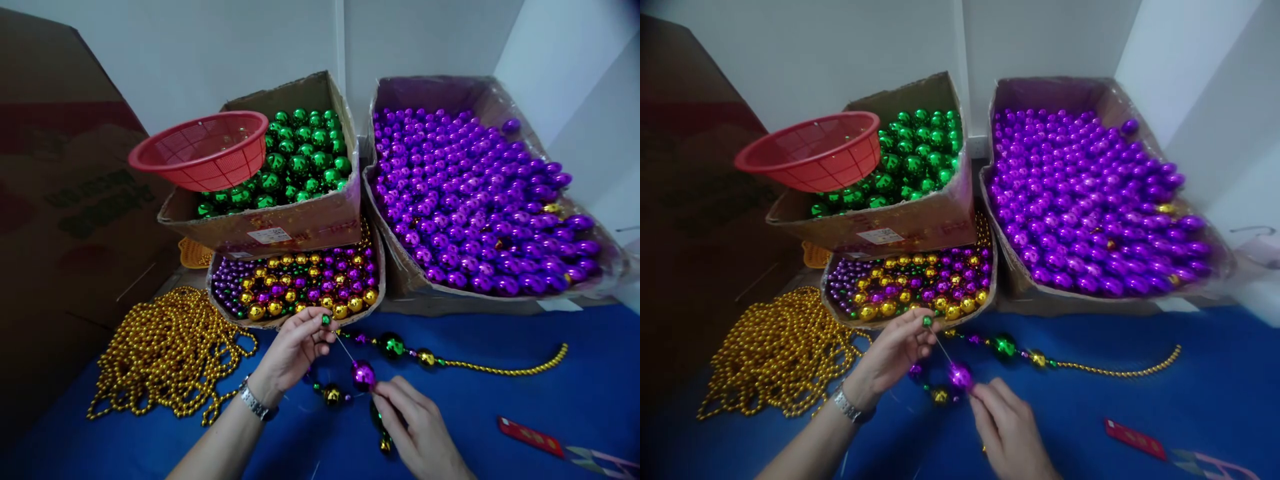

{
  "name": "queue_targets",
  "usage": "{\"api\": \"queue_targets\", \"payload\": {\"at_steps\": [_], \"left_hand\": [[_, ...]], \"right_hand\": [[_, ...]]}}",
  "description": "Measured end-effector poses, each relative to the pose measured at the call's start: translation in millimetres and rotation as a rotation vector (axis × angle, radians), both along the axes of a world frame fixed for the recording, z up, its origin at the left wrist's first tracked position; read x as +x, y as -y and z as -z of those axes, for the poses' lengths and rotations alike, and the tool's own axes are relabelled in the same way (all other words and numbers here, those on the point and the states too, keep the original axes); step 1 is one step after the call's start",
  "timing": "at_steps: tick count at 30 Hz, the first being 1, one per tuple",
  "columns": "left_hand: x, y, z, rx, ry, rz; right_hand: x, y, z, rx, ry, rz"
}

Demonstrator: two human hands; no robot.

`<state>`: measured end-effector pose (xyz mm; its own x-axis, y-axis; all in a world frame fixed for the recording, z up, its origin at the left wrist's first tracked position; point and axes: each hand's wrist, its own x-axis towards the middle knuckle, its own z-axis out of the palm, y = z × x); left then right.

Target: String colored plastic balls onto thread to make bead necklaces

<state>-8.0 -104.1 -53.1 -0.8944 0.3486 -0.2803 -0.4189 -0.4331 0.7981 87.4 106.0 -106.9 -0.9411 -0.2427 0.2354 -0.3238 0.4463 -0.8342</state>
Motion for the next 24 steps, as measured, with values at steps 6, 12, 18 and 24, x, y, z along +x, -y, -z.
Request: {"api": "queue_targets", "payload": {"at_steps": [6,12,18,24], "left_hand": [[2,0,-2.7,-0.066,-0.032,0.017],[9,-5,-11.8,-0.344,-0.218,0.057],[4,-3,-25.1,-0.568,-0.413,0.232],[-59,17,-8.8,-1.531,-0.869,0.135]], "right_hand": [[-2,-3,-0.1,0.02,-0.012,0.009],[-1,-3,4.8,0.072,-0.029,-0.01],[-4,-4,6.4,-0.001,-0.05,0.015],[-3,-7,3.1,0.002,-0.017,0.053]]}}
